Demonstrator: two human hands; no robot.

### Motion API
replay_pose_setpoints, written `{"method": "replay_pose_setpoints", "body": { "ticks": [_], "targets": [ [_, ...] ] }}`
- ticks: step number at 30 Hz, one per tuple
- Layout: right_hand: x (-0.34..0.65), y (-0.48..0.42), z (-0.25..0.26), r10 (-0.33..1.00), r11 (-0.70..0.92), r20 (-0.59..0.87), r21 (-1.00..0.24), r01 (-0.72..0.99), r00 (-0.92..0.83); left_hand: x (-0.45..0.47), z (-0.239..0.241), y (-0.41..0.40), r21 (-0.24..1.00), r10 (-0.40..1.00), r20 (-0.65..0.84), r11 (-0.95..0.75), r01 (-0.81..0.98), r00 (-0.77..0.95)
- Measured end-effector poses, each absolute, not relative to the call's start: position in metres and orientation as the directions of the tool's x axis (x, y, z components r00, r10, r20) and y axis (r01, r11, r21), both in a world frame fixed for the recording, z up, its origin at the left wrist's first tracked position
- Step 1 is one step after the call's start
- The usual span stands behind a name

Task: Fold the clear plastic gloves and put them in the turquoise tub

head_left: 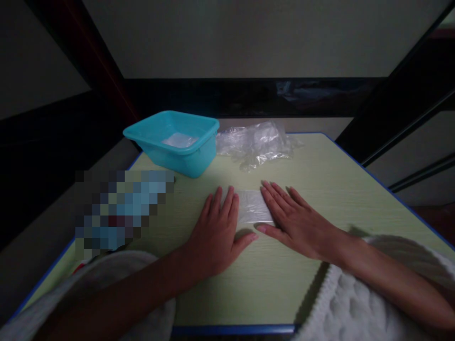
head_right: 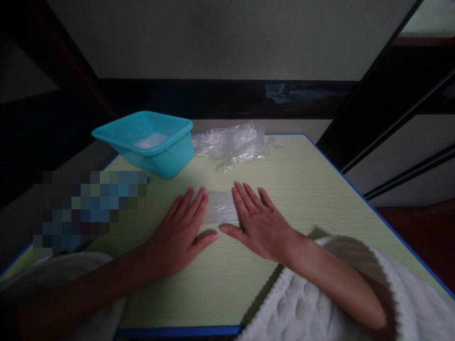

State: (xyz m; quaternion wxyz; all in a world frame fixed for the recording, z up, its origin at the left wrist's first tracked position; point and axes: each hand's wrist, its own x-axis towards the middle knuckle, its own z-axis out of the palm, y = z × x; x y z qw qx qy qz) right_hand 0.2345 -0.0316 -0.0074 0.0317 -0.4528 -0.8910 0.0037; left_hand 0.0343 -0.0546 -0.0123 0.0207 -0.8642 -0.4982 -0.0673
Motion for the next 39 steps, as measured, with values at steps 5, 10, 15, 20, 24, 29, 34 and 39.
{"method": "replay_pose_setpoints", "body": {
  "ticks": [5,10,15,20,24,29,34,39],
  "targets": [
    [0.251,-0.026,-0.006,0.804,0.595,0.029,-0.034,0.803,-0.595,0.032,-0.017,-0.054,0.035,0.851,0.169,-0.51,0.859,0.498],
    [0.262,-0.019,0.004,0.793,0.609,-0.015,0.004,0.793,-0.609,0.031,-0.016,-0.054,0.028,0.842,0.193,-0.517,0.855,0.503],
    [0.26,-0.019,0.02,0.646,0.754,0.078,0.087,0.651,-0.759,0.03,-0.01,-0.055,0.004,0.755,0.238,-0.629,0.777,0.611],
    [0.247,-0.023,0.025,0.501,0.851,0.166,0.083,0.519,-0.849,0.029,-0.008,-0.055,-0.017,0.707,0.277,-0.674,0.739,0.651],
    [0.239,-0.025,0.02,0.425,0.881,0.24,0.114,0.46,-0.873,0.03,-0.006,-0.054,-0.002,0.698,0.328,-0.673,0.739,0.637],
    [0.237,-0.024,0.017,0.406,0.883,0.245,0.144,0.448,-0.88,0.033,-0.001,-0.052,0.042,0.746,0.296,-0.634,0.772,0.596],
    [0.237,-0.024,0.018,0.419,0.882,0.239,0.123,0.455,-0.876,0.033,0.002,-0.049,0.079,0.779,0.247,-0.61,0.789,0.577],
    [0.237,-0.025,0.017,0.425,0.878,0.249,0.12,0.463,-0.87,0.031,0.001,-0.048,0.083,0.777,0.256,-0.611,0.787,0.576]
  ]
}}
